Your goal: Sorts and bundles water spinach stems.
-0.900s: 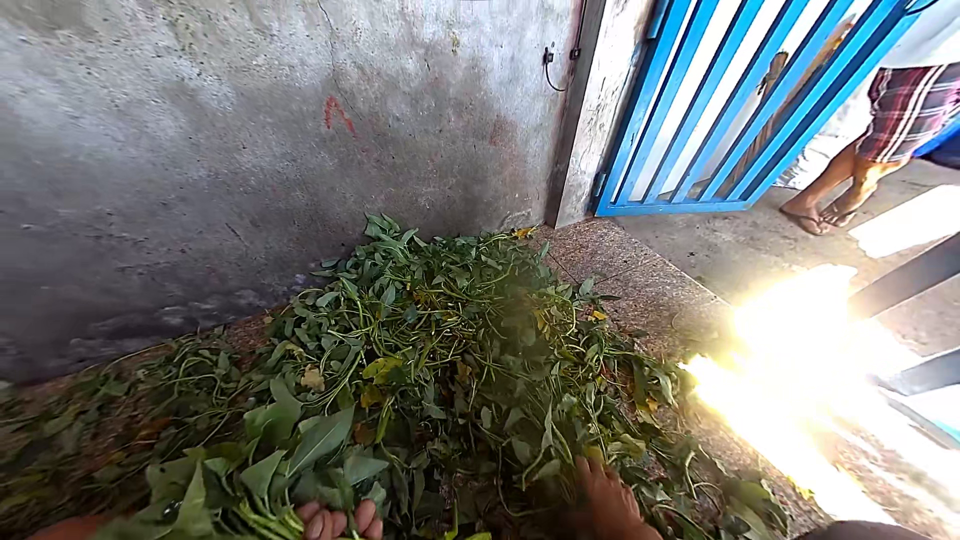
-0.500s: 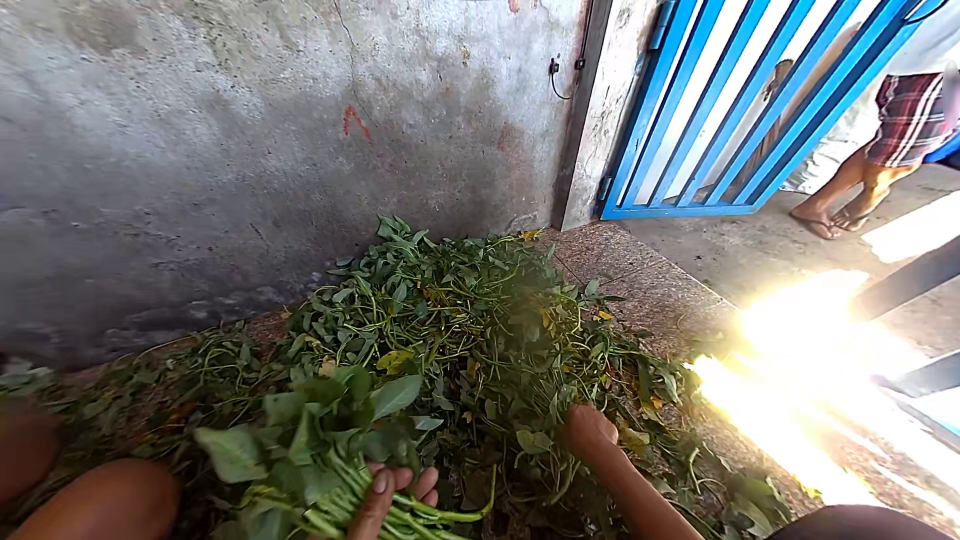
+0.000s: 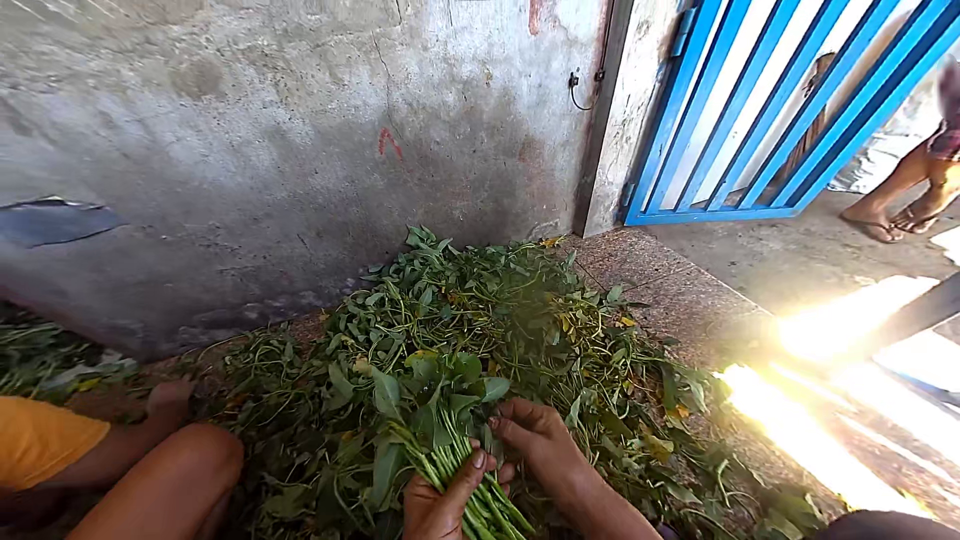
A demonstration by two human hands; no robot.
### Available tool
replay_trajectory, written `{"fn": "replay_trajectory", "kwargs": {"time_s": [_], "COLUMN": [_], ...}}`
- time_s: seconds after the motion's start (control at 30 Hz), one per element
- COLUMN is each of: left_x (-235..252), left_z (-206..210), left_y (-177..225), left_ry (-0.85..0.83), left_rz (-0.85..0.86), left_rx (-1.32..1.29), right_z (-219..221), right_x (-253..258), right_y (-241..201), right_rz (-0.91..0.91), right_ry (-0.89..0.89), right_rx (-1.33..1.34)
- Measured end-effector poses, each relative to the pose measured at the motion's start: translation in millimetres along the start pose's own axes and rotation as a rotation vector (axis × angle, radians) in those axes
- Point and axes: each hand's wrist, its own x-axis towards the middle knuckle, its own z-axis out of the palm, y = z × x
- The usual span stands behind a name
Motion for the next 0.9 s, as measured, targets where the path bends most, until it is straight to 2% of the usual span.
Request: {"fn": "replay_trajectory", "kwargs": {"time_s": [0.13, 0.23, 0.3, 0.37, 0.43, 0.47, 0.53, 0.63, 0.7, 0.8, 0.83, 0.9], "left_x": [-2, -2, -2, 1, 5, 6, 6, 8, 7, 9, 9, 9], "left_z": [-13, -16, -11, -8, -9, -9, -10, -9, -7, -6, -7, -7], "left_y": [1, -1, 2, 2, 2, 2, 2, 2, 2, 3, 2, 1], "left_ry": [-0.196, -0.167, -0.056, 0.060, 0.141, 0.168, 0.185, 0.196, 0.220, 0.239, 0.244, 0.250], "left_rz": [-0.033, -0.049, -0.050, -0.034, -0.009, 0.000, 0.010, 0.017, 0.015, 0.012, 0.014, 0.011], "left_rx": [0.067, 0.102, 0.086, 0.066, 0.064, 0.068, 0.080, 0.084, 0.072, 0.062, 0.062, 0.069], "right_z": [2, 7, -5, -35, -75, -95, -125, -139, -133, -119, -120, -128], "right_x": [1, 5, 14, 23, 28, 29, 27, 25, 18, 2, -4, -10], "right_y": [2, 19, 44, 75, 104, 118, 140, 139, 122, 94, 90, 89], "right_rz": [0.200, 0.360, 0.335, 0.314, 0.495, 0.609, 0.771, 0.774, 0.680, 0.441, 0.420, 0.430], "right_ry": [-0.123, -0.189, 0.003, 0.338, 0.612, 0.668, 0.602, 0.465, 0.510, 0.594, 0.533, 0.250], "right_rx": [0.048, 0.164, -0.062, -0.469, -0.746, -0.838, -0.963, -1.048, -1.042, -0.999, -0.954, -0.833]}}
